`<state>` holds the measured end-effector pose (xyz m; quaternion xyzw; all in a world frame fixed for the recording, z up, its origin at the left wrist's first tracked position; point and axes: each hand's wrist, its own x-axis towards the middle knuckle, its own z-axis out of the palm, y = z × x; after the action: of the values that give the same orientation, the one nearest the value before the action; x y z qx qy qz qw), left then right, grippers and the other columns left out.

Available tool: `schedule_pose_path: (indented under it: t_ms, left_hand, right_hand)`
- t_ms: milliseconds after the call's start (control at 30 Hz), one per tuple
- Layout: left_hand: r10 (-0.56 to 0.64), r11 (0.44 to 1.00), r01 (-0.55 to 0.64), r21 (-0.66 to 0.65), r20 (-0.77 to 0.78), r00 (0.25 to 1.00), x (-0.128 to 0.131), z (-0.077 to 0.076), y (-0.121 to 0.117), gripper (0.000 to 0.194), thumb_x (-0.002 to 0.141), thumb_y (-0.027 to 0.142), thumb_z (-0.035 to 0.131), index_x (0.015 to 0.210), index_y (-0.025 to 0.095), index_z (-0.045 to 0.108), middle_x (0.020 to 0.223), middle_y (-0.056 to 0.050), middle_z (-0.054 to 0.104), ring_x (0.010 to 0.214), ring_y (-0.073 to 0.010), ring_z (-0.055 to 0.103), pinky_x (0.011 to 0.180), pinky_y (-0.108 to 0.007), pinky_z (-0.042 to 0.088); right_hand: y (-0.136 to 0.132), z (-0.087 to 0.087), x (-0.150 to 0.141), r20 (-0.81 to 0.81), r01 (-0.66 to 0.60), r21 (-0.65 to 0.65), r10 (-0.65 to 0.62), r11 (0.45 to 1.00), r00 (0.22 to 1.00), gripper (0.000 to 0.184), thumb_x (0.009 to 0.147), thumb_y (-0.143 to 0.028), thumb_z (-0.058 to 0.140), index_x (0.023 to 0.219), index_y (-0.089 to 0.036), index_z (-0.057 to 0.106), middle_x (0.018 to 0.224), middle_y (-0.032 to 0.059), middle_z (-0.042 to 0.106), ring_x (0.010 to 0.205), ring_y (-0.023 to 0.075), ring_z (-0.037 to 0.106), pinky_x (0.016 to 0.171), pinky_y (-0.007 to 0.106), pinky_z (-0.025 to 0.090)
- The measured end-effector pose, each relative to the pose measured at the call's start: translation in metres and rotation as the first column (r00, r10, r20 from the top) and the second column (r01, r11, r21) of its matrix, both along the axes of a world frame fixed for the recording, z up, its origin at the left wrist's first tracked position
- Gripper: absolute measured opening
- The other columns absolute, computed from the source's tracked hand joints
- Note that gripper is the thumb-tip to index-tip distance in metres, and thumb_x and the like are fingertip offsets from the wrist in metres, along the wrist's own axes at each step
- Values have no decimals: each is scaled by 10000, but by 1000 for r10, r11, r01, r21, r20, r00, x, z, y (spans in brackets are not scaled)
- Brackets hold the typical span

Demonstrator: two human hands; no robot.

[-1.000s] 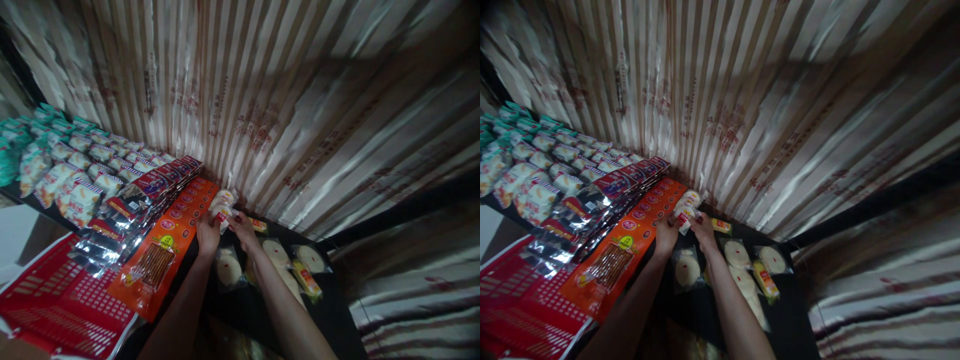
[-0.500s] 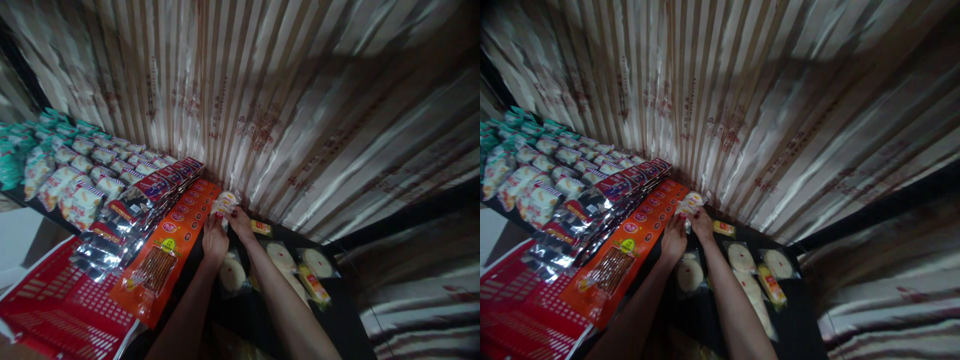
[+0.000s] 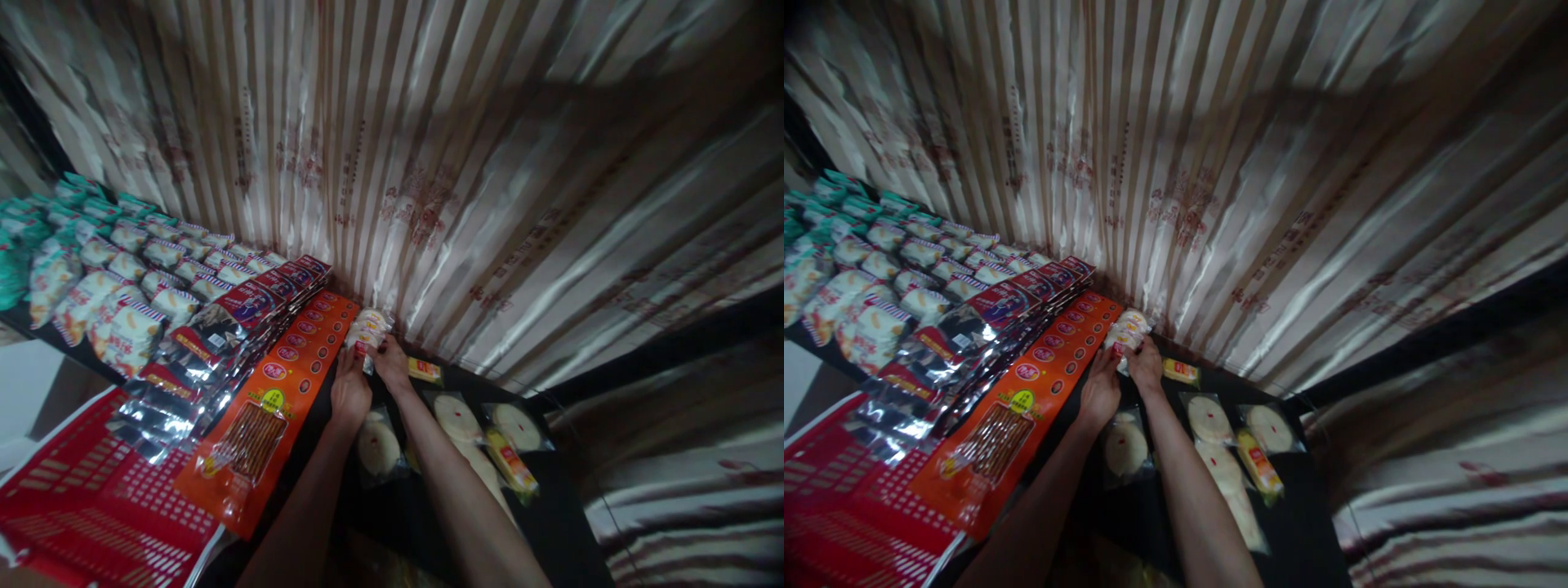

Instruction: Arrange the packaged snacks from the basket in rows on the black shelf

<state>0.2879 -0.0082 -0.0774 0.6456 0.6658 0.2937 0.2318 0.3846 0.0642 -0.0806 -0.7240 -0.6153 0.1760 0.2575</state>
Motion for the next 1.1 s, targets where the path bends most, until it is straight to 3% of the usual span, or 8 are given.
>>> schedule_pose_path:
  t_ms: [233, 400, 600, 700, 800, 867, 933, 1100]
  left_hand:
    - [-41, 999, 42, 12, -24, 999, 0, -2, 0, 508, 801, 12, 363, 1286, 84, 494, 1425, -108, 400, 1373, -186, 245, 1134, -304, 248]
    - [-62, 998, 63, 21, -31, 998, -2, -1, -2, 483, 821, 20, 353, 1277, 80, 500, 1426, -115, 397, 1377, -190, 234, 1129, -322, 262]
    - [-103, 994, 105, 38, -56, 993, -10, 17, -12, 420, 827, 53, 389, 1200, 115, 571, 1398, -94, 444, 1338, -189, 322, 1112, -302, 277]
    - [-176, 984, 175, -19, -69, 982, -19, 27, -22, 377, 853, 110, 392, 1173, 143, 590, 1254, -84, 585, 1186, -174, 508, 1022, -273, 380]
    - [-266, 957, 242, -158, -158, 951, -27, 31, -33, 344, 861, 169, 413, 1145, 172, 607, 1135, -90, 652, 1065, -196, 588, 930, -296, 442]
    - [-304, 942, 259, -216, -217, 928, -31, 30, -38, 333, 860, 188, 416, 1124, 175, 618, 1102, -104, 661, 1043, -210, 600, 908, -311, 449]
    - [-317, 937, 262, -229, -247, 916, -32, 29, -42, 329, 857, 200, 413, 1109, 176, 624, 1089, -112, 660, 1018, -216, 613, 885, -318, 459]
    - [-337, 928, 275, -254, -249, 908, -30, 27, -44, 311, 828, 228, 451, 1071, 188, 641, 1083, -119, 657, 1028, -245, 608, 861, -338, 465]
  right_hand:
    - [-7, 3, -6, 11, 23, -3, -23, 1000, 1000, 520, 793, -376, 575, 1251, -153, 474, 1017, 100, 665, 976, 224, 616, 819, 321, 468]
    - [-26, 8, 1, 9, 18, 92, -19, 996, 1000, 552, 804, -373, 554, 1293, -142, 440, 1129, 134, 606, 970, 229, 603, 830, 359, 475]
    - [-89, 27, 25, 71, -308, 67, 303, 949, 950, 256, 830, -245, 525, 1059, -188, 624, 1043, 63, 663, 980, 188, 600, 902, 336, 452]
    - [-126, 38, 30, 187, -449, -64, 453, 891, 872, 307, 824, -227, 547, 1119, -179, 615, 1127, 94, 637, 1043, 211, 575, 903, 351, 454]
    - [-155, 40, 29, 294, -572, -165, 594, 803, 749, 443, 774, -276, 635, 1204, -182, 578, 1261, 132, 564, 1182, 266, 491, 993, 422, 387]
    - [-168, 35, 26, 332, -589, -211, 624, 780, 708, 604, 696, -301, 717, 1261, -185, 536, 1340, 158, 492, 1242, 308, 435, 1020, 460, 358]
    - [-176, 28, 23, 361, -568, -212, 604, 795, 711, 700, 644, -274, 756, 1292, -194, 505, 1374, 168, 452, 1252, 330, 421, 1014, 479, 365]
    - [-185, 14, 22, 388, -602, -80, 581, 794, 716, 500, 736, -190, 630, 1230, -208, 558, 1319, 138, 521, 1194, 295, 491, 978, 457, 416]
